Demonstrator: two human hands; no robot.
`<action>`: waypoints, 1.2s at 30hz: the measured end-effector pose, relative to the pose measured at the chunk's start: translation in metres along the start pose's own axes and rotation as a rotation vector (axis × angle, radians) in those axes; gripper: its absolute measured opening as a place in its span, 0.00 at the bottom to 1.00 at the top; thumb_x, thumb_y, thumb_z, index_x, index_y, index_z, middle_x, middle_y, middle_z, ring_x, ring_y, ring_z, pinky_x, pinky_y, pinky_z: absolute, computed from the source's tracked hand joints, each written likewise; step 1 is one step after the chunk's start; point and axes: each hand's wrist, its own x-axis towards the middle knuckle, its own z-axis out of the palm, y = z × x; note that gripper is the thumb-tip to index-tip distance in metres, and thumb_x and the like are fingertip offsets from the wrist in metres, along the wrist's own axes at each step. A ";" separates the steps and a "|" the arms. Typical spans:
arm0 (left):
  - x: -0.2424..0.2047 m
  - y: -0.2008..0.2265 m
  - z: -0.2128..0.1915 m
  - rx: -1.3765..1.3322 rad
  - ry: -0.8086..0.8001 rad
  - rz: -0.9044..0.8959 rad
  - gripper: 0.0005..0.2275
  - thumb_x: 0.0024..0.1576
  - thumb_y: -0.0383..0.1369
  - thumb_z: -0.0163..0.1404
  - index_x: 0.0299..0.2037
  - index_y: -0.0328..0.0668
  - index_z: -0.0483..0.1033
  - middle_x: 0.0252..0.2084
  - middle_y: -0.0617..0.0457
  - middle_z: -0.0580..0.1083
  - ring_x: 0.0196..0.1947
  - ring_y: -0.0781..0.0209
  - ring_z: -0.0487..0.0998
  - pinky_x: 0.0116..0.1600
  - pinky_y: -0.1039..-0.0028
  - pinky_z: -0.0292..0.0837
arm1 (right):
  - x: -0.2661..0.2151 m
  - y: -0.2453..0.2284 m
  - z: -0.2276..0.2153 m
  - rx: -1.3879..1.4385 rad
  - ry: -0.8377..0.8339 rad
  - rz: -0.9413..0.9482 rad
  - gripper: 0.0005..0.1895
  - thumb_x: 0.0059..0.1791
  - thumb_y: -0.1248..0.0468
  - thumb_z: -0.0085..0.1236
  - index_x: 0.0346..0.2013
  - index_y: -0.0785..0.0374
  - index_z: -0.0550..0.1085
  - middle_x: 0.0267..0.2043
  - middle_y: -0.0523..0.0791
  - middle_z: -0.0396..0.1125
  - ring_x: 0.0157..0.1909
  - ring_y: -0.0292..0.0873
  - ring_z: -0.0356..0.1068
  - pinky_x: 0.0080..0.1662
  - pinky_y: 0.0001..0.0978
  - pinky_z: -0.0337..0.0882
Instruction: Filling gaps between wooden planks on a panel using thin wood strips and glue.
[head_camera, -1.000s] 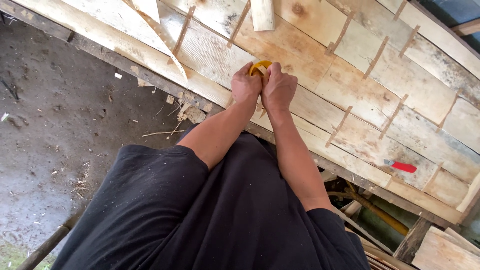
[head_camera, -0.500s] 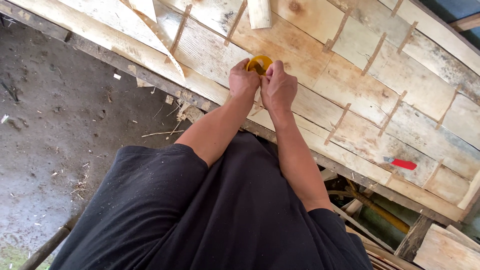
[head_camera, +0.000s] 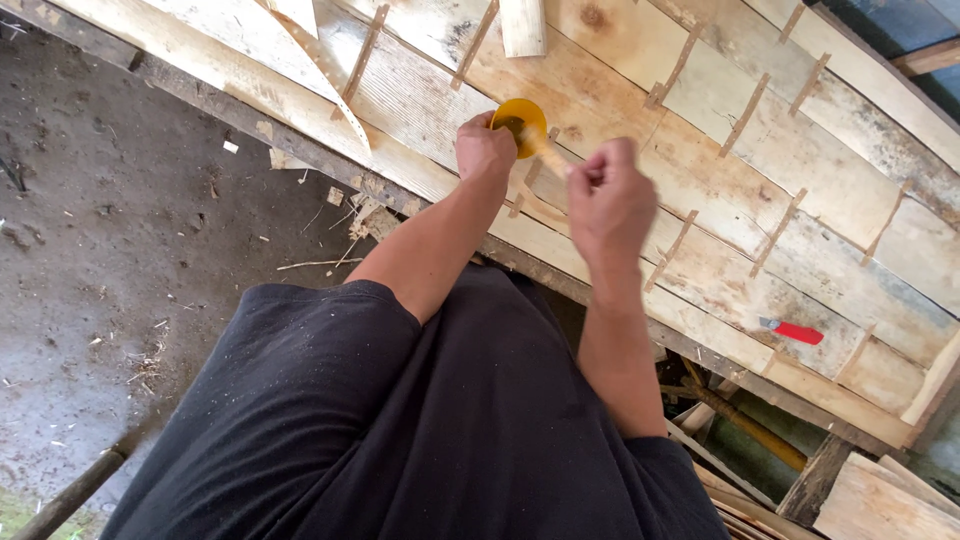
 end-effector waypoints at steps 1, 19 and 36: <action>0.000 0.003 -0.001 -0.013 -0.019 -0.007 0.17 0.52 0.28 0.49 0.53 0.43 0.81 0.43 0.45 0.83 0.43 0.53 0.86 0.47 0.68 0.78 | 0.000 -0.002 -0.011 0.077 0.036 -0.022 0.12 0.51 0.67 0.65 0.36 0.61 0.67 0.28 0.43 0.73 0.29 0.37 0.75 0.30 0.31 0.73; -0.011 0.028 -0.076 -0.741 -0.635 0.203 0.28 0.56 0.56 0.46 0.52 0.38 0.77 0.44 0.50 0.81 0.36 0.66 0.81 0.40 0.78 0.75 | 0.042 0.018 -0.005 0.681 -0.087 -0.007 0.13 0.56 0.74 0.60 0.43 0.65 0.62 0.35 0.43 0.69 0.33 0.32 0.69 0.35 0.24 0.74; 0.004 0.015 -0.053 -0.384 -0.157 0.364 0.09 0.52 0.21 0.60 0.41 0.31 0.75 0.29 0.53 0.76 0.29 0.69 0.75 0.35 0.78 0.73 | 0.066 0.025 -0.051 0.207 -0.391 0.252 0.34 0.52 0.72 0.54 0.72 0.58 0.57 0.54 0.46 0.73 0.35 0.36 0.77 0.35 0.27 0.78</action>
